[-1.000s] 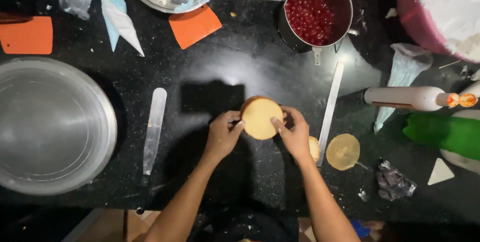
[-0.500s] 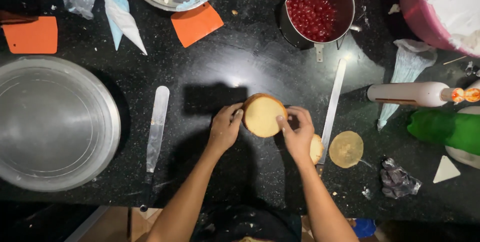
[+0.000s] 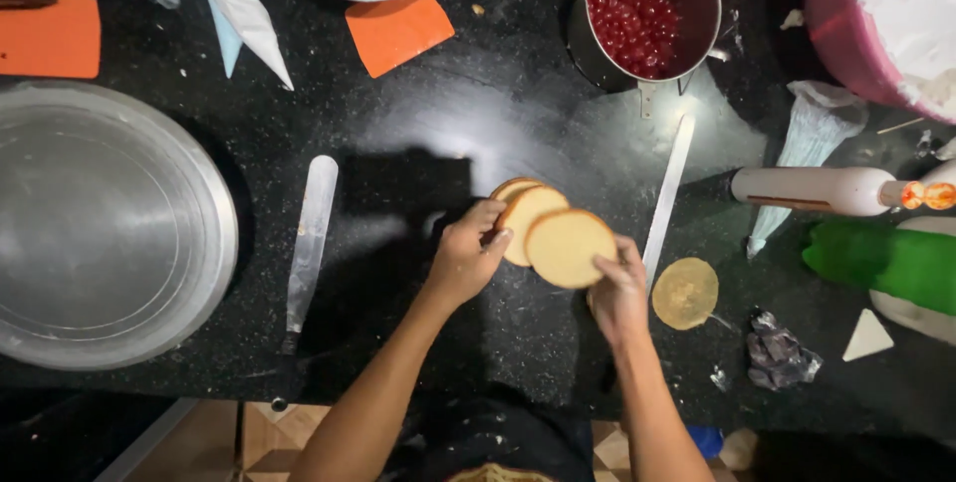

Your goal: The person holds a round sponge cake layer steady on a dark counter and slices it horizontally with a long knife, then trims the edges. They stack the cut layers, pour syrup over them from a green plastic bottle, and carry finished frosted cakes around the worktable.

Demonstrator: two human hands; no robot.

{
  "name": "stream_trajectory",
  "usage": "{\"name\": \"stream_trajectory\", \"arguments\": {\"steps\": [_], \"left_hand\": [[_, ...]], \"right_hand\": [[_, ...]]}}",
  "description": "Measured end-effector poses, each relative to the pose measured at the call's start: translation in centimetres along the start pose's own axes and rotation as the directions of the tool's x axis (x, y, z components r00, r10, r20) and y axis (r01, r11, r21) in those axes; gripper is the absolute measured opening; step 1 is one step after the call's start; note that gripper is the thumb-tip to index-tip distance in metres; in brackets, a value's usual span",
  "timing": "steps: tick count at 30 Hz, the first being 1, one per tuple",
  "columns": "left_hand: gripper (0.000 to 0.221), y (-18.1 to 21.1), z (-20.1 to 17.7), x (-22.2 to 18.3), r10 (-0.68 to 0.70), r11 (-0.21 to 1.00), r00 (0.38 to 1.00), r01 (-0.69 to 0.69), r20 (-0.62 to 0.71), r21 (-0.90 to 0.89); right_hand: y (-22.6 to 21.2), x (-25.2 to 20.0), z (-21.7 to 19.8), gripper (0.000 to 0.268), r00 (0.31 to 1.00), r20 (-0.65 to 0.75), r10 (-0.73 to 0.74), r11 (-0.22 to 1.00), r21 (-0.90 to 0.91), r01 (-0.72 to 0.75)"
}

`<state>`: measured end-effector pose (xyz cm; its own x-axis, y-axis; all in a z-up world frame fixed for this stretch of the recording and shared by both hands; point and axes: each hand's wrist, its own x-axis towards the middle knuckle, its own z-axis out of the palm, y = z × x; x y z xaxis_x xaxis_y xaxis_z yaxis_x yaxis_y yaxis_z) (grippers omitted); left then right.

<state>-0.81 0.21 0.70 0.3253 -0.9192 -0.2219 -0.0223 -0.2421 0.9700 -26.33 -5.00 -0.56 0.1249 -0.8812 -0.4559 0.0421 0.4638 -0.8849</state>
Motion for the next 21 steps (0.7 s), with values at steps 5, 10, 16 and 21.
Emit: {"name": "stream_trajectory", "arguments": {"steps": [5, 10, 16, 21], "left_hand": [[0.046, -5.7, 1.9, 1.0, -0.105, 0.985, 0.994, 0.109, 0.04, -0.134], [0.051, -3.9, 0.3, 1.2, -0.324, 0.837, 0.905, 0.41, 0.277, -0.363], [0.048, -5.0, 0.6, 0.4, -0.41, 0.761, 0.876, 0.482, 0.254, -0.435], [0.046, -4.7, -0.1, -1.0, -0.31, 0.823, 0.923, 0.381, 0.229, -0.422]], "right_hand": [[-0.1, -3.2, -2.9, 0.046, 0.957, 0.022, 0.288, 0.863, 0.427, -0.269], [0.3, -3.5, -3.2, 0.054, 0.939, 0.173, 0.297, 0.805, 0.484, -0.344], [-1.9, -0.2, 3.3, 0.048, 0.961, 0.138, 0.241, 0.954, 0.149, -0.26], [-1.2, -1.1, 3.7, 0.047, 0.949, 0.109, 0.297, 0.941, 0.134, -0.31]]}}
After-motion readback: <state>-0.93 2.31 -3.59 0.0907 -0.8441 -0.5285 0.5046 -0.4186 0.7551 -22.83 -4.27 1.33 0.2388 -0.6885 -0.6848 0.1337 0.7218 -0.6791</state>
